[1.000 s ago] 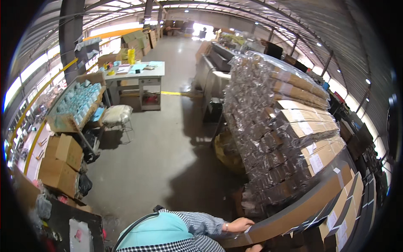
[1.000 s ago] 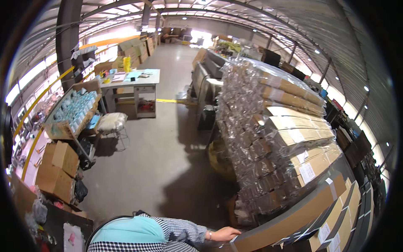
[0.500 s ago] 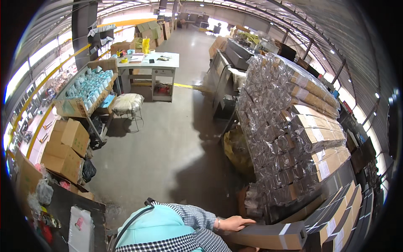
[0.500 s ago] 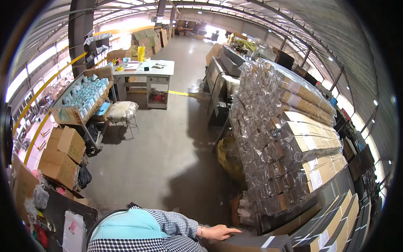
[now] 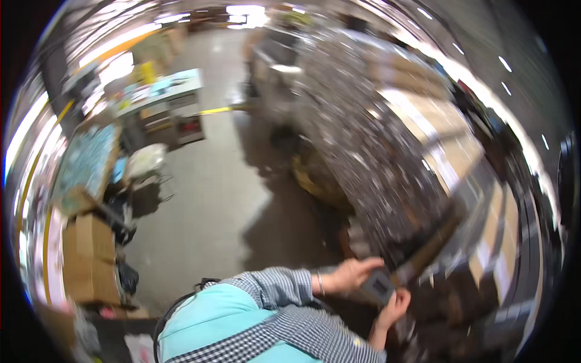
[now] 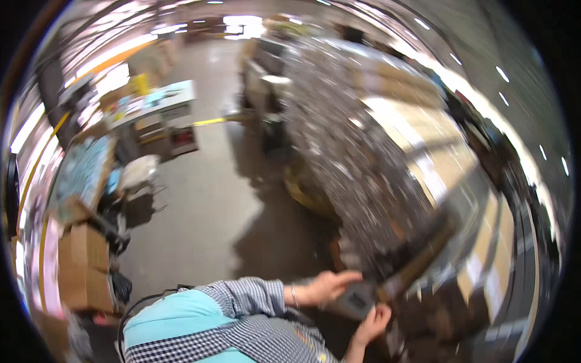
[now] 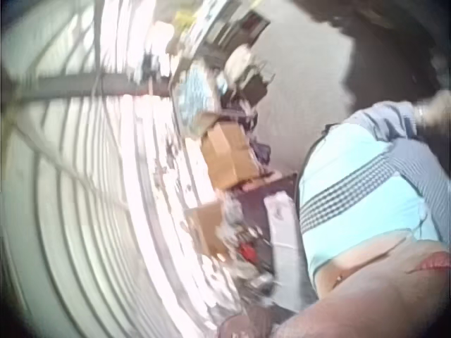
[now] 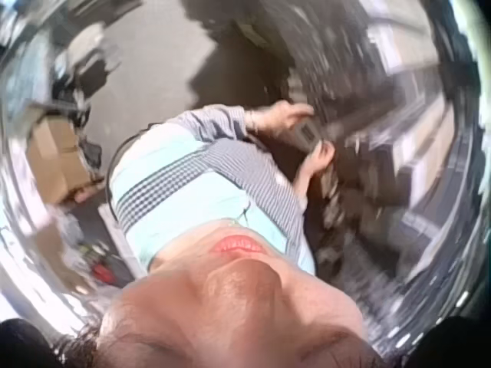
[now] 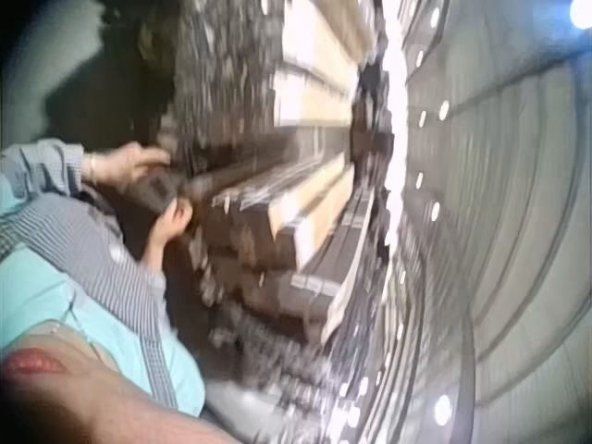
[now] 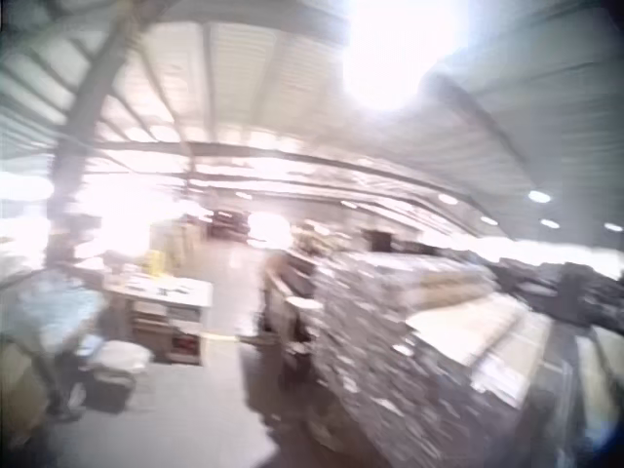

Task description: Handling long boxed components and placing them into protective plastic bags.

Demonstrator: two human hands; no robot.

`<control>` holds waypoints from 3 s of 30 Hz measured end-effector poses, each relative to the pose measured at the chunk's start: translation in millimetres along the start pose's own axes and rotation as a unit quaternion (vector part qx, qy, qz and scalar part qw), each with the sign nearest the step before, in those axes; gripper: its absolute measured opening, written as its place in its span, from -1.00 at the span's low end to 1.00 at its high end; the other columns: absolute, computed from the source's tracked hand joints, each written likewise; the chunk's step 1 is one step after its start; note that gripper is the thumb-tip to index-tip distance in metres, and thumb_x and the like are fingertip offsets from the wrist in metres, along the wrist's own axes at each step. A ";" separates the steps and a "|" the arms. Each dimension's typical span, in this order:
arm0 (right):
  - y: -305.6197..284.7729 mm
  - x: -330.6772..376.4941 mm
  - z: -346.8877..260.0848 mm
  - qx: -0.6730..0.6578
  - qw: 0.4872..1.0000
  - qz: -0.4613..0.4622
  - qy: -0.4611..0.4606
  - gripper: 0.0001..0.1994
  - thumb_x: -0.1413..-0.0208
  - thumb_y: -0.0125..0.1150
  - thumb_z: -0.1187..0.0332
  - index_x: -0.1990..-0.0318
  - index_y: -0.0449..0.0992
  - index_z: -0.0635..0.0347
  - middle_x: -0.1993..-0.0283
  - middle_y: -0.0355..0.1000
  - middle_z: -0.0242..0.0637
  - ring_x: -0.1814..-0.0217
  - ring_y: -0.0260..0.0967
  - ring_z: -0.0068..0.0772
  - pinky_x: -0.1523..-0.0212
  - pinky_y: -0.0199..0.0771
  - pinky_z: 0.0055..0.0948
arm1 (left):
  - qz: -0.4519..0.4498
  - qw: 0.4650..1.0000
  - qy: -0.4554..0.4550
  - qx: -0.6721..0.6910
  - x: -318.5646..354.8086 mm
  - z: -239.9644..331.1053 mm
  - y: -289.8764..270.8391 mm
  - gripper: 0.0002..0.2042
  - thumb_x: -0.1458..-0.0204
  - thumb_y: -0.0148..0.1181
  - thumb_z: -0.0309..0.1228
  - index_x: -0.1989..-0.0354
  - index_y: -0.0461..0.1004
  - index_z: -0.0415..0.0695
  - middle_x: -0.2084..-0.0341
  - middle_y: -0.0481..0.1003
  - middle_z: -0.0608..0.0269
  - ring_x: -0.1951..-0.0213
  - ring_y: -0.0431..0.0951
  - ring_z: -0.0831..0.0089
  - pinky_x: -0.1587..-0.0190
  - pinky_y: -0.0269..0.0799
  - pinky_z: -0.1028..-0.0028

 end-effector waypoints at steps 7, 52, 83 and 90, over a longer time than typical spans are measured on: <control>-8.6 -17.8 11.6 -0.092 0.989 0.065 0.091 -0.91 -0.21 0.12 0.56 0.24 0.35 0.15 0.50 0.28 -0.47 0.60 0.18 -0.70 0.61 0.17 -0.66 | 0.010 0.999 0.026 0.023 -33.6 -5.2 9.2 -0.69 -0.13 0.06 -0.58 -0.05 0.48 -0.09 0.36 0.60 -0.06 0.38 0.66 0.16 0.30 0.53 0.29; 32.8 -732.7 10.0 -0.178 0.973 0.045 0.141 -0.48 -0.09 0.37 0.12 -0.03 0.54 0.42 0.01 0.55 -0.10 -0.03 0.48 -0.19 -0.04 0.44 -0.23 | -0.044 0.947 -0.148 0.282 -259.5 44.1 -50.3 -0.46 0.06 -0.05 -0.75 -0.19 0.44 -0.29 0.25 0.51 0.40 0.40 0.31 0.77 0.38 0.23 0.70; -73.2 -97.3 366.3 -0.238 0.827 0.307 0.406 -0.28 -0.07 0.29 -0.19 -0.28 0.39 0.07 -0.32 0.31 -0.28 -0.40 0.13 -0.24 -0.28 0.14 -0.09 | -0.057 0.979 -0.146 0.127 -121.6 42.6 -31.3 -0.64 -0.14 -0.03 -0.65 -0.12 0.46 -0.24 0.25 0.64 0.15 0.53 0.23 0.79 0.45 0.15 0.72; -33.8 -56.4 279.0 -0.232 0.858 0.230 0.396 -0.31 -0.04 0.33 -0.17 -0.21 0.45 0.10 -0.18 0.42 -0.31 -0.25 0.32 -0.28 -0.20 0.32 -0.25 | 0.003 0.968 -0.108 0.224 -103.0 64.0 -38.1 -0.64 -0.35 -0.11 -0.42 -0.28 0.32 -0.18 0.21 0.62 0.24 0.58 0.12 0.85 0.51 0.07 0.76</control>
Point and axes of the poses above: each hand's wrist, its own x-axis away from the middle knuckle, its own y-axis out of the palm, z = x × y, the point moved 7 cm from there along -x, towards the middle knuckle
